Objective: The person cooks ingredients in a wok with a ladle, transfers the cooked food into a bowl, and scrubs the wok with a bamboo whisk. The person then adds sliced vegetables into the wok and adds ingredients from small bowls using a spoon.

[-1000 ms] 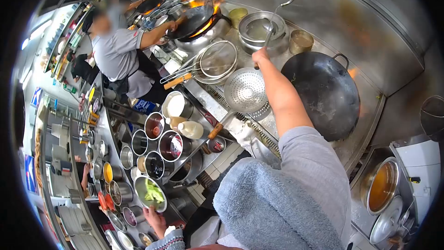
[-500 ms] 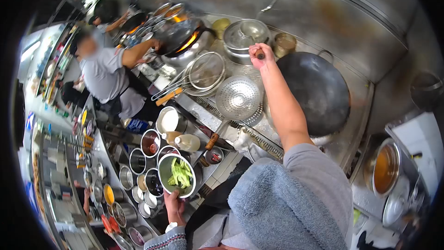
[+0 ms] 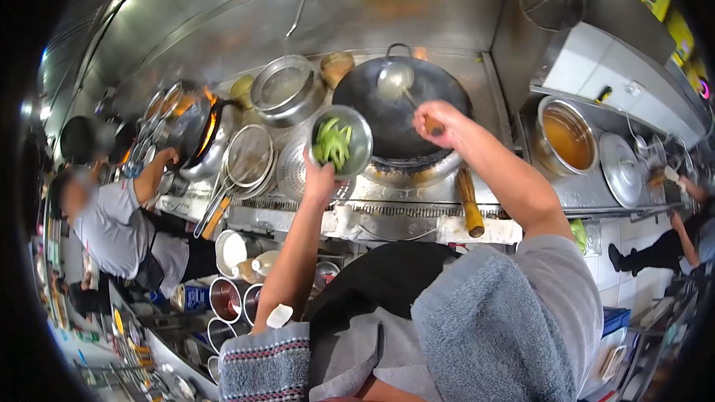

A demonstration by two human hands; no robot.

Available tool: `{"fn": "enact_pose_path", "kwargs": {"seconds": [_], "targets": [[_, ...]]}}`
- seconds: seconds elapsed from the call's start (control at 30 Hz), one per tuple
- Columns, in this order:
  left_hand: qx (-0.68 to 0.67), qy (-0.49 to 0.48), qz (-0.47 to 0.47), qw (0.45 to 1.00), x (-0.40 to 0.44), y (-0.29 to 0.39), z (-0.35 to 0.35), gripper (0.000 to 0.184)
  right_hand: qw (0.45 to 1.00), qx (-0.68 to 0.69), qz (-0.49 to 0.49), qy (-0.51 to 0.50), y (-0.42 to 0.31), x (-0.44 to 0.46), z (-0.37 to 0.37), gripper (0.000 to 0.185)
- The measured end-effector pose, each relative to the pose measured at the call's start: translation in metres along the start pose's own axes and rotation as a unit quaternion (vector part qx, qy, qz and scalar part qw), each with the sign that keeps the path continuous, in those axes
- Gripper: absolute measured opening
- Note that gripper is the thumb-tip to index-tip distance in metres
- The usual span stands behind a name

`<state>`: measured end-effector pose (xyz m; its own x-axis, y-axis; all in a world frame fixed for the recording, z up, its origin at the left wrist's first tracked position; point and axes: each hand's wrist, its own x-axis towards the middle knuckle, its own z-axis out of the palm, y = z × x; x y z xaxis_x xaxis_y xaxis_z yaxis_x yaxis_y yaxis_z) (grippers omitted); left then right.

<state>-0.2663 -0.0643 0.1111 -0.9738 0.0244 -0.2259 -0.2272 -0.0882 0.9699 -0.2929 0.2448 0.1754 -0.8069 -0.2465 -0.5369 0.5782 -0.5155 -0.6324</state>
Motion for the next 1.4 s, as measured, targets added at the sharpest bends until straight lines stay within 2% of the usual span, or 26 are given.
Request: {"fn": "enact_pose_path", "kwargs": {"seconds": [0.1,0.13,0.2,0.23,0.27,0.3,0.37,0.4,0.43,0.47,0.57,0.63,0.73,0.8,0.87,0.93,1.0,1.07,1.13,1.17,1.2,1.23,1.27,1.3,1.33,1.4], "targets": [[0.376,0.086,0.159,0.909,0.047,0.021,0.057,0.092,0.996,0.012,-0.027,0.088,0.029,-0.048,-0.030,0.021],[0.432,0.076,0.230,0.869,0.059,0.024,0.066,0.091,0.994,-0.099,-0.037,0.013,0.040,-0.047,-0.064,0.042],[0.540,0.103,0.246,0.798,0.078,0.046,0.084,0.083,0.960,-0.252,-0.102,0.067,0.068,-0.064,-0.099,0.071],[0.555,0.123,0.248,0.785,0.087,0.055,0.088,0.082,0.961,-0.248,-0.101,0.073,0.082,-0.076,-0.110,0.071],[0.570,0.142,0.248,0.770,0.096,0.062,0.087,0.082,0.851,-0.475,-0.186,0.128,0.096,-0.088,-0.120,0.080],[0.554,0.164,0.257,0.775,0.105,0.066,0.082,0.083,0.678,-0.668,-0.254,0.171,0.110,-0.100,-0.128,0.089],[0.509,0.178,0.212,0.815,0.108,0.079,0.063,0.085,0.676,-0.672,-0.188,0.237,0.135,-0.119,-0.146,0.086],[0.479,0.188,0.181,0.838,0.101,0.082,0.048,0.086,0.641,-0.691,-0.173,0.286,0.153,-0.122,-0.158,0.086],[0.444,0.210,0.250,0.834,0.104,0.063,0.021,0.086,0.621,-0.695,-0.195,0.306,0.175,-0.124,-0.180,0.082],[0.406,0.232,0.320,0.824,0.101,0.041,-0.005,0.086,0.615,-0.701,-0.130,0.336,0.186,-0.123,-0.190,0.079],[0.312,0.192,0.306,0.879,0.019,-0.001,-0.064,0.085,0.633,-0.688,-0.177,0.308,0.180,-0.111,-0.201,0.078],[0.267,0.192,0.213,0.920,-0.050,-0.048,-0.103,0.087,0.640,-0.685,-0.213,0.275,0.144,-0.082,-0.183,0.084],[0.230,0.216,0.111,0.942,-0.170,-0.107,-0.136,0.087,0.687,-0.639,-0.298,0.176,0.074,-0.006,-0.128,0.084],[0.282,0.280,0.062,0.916,-0.234,-0.132,-0.142,0.087,0.716,-0.605,-0.333,0.105,0.037,0.053,-0.074,0.083],[0.212,0.330,0.053,0.918,-0.282,-0.152,-0.144,0.087,0.854,-0.473,-0.215,0.021,0.014,0.109,0.001,0.081],[0.195,0.414,0.012,0.889,-0.323,-0.163,-0.143,0.087,0.921,-0.338,-0.190,-0.048,0.013,0.189,0.061,0.080],[0.010,0.523,0.006,0.852,-0.365,-0.188,-0.147,0.086,0.934,-0.303,-0.168,-0.092,0.016,0.262,0.114,0.078],[0.044,0.616,-0.022,0.787,-0.407,-0.190,-0.135,0.083,0.888,-0.391,-0.233,-0.065,0.052,0.345,0.152,0.084],[0.060,0.683,-0.089,0.723,-0.456,-0.190,-0.113,0.080,0.778,-0.581,-0.235,0.043,0.078,0.383,0.195,0.062],[0.055,0.703,-0.119,0.699,-0.475,-0.191,-0.100,0.079,0.786,-0.578,-0.210,0.061,0.087,0.401,0.212,0.051],[0.045,0.718,-0.146,0.679,-0.496,-0.194,-0.084,0.078,0.845,-0.504,-0.171,0.042,0.090,0.423,0.227,0.041],[0.031,0.726,-0.177,0.663,-0.513,-0.197,-0.069,0.076,0.940,-0.329,-0.092,-0.006,0.083,0.441,0.241,0.030],[0.017,0.725,-0.202,0.658,-0.524,-0.201,-0.056,0.075,0.997,-0.049,0.016,-0.061,0.070,0.455,0.253,0.021],[0.003,0.722,-0.228,0.653,-0.529,-0.206,-0.045,0.074,0.974,0.173,0.102,-0.099,0.056,0.462,0.260,0.012],[-0.009,0.714,-0.242,0.657,-0.527,-0.209,-0.039,0.072,0.940,0.283,0.136,-0.134,0.048,0.461,0.260,0.011],[-0.026,0.690,-0.260,0.675,-0.519,-0.211,-0.034,0.070,0.937,0.318,0.089,-0.118,0.047,0.417,0.262,0.015]]}}
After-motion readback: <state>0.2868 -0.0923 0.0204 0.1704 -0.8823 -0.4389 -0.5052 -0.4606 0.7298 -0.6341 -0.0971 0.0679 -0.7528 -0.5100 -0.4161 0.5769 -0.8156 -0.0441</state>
